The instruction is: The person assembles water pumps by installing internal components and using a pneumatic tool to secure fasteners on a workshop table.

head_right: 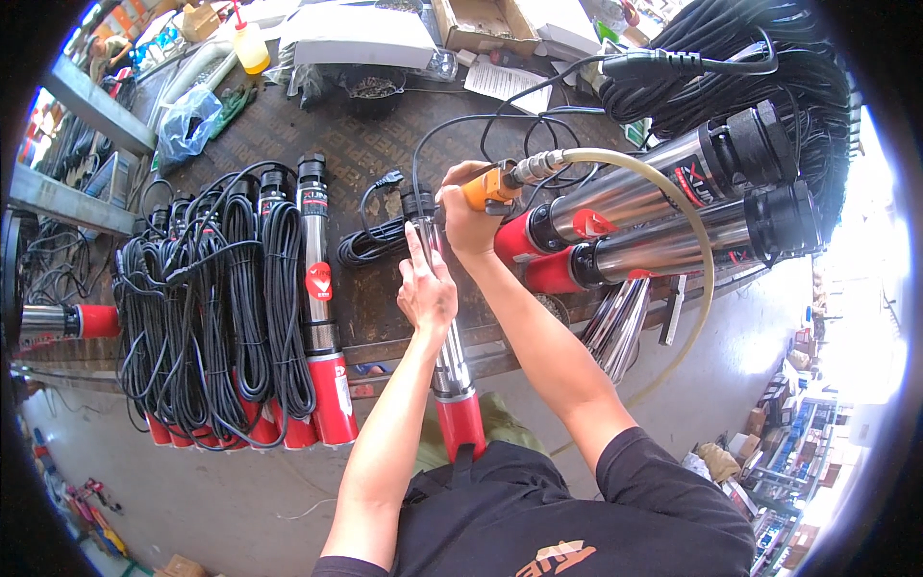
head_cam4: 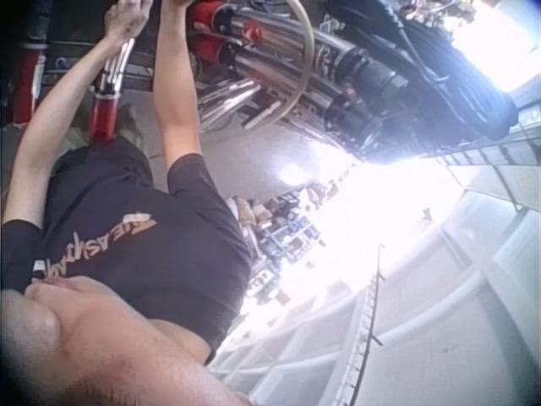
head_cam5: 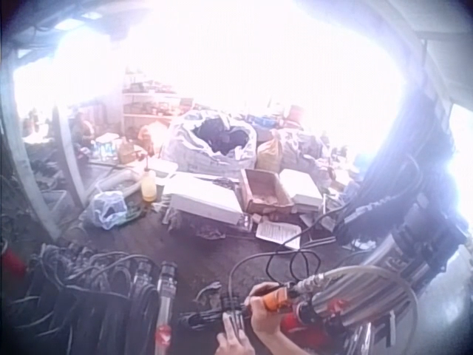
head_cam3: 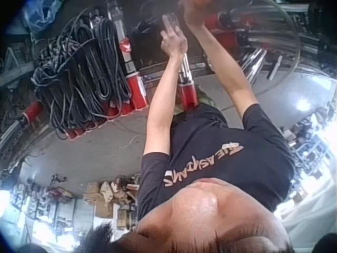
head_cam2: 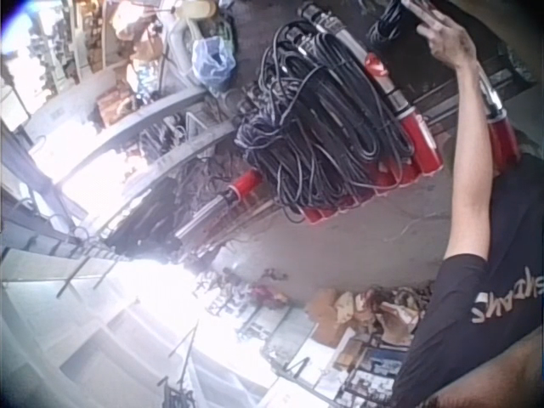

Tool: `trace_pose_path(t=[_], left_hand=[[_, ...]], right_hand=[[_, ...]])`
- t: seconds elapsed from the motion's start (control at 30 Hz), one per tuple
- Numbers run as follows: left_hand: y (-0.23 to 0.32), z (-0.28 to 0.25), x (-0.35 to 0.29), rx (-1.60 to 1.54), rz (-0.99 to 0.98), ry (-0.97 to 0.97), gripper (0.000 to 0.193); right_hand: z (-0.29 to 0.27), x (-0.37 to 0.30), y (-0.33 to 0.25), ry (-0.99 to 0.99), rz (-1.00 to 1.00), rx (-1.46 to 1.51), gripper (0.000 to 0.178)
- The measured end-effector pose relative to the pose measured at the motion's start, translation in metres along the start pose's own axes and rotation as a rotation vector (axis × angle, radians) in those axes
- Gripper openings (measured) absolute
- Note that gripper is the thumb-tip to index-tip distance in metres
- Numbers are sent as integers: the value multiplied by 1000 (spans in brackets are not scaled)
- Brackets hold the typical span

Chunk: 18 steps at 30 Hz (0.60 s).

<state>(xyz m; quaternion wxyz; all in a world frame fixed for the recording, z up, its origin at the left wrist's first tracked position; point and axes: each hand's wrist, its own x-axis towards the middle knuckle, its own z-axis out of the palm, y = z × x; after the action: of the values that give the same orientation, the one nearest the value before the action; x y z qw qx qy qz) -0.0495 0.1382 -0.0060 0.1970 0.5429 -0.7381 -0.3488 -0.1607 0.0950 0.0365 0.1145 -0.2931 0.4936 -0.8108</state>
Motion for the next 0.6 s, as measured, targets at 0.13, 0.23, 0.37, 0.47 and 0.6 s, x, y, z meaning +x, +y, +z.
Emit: trace_pose_path(t=[0.13,0.23,0.37,0.47,0.6], left_hand=[[4,-4,-1,-46,-47,-75,64],[3,0,-1,25,-13,-29,64],[4,0,0,38,-12,-27,65],[5,0,0,64,-11,-39,66],[6,1,-1,71,-8,-29,66]], right_hand=[[-2,0,2,-46,-19,-17,21],[-9,-1,10,-88,-61,-116,22],[-7,-1,12,-37,-20,-87,20],[-9,-1,14,-43,-29,-114,19],[-9,0,13,-17,-14,-92,21]])
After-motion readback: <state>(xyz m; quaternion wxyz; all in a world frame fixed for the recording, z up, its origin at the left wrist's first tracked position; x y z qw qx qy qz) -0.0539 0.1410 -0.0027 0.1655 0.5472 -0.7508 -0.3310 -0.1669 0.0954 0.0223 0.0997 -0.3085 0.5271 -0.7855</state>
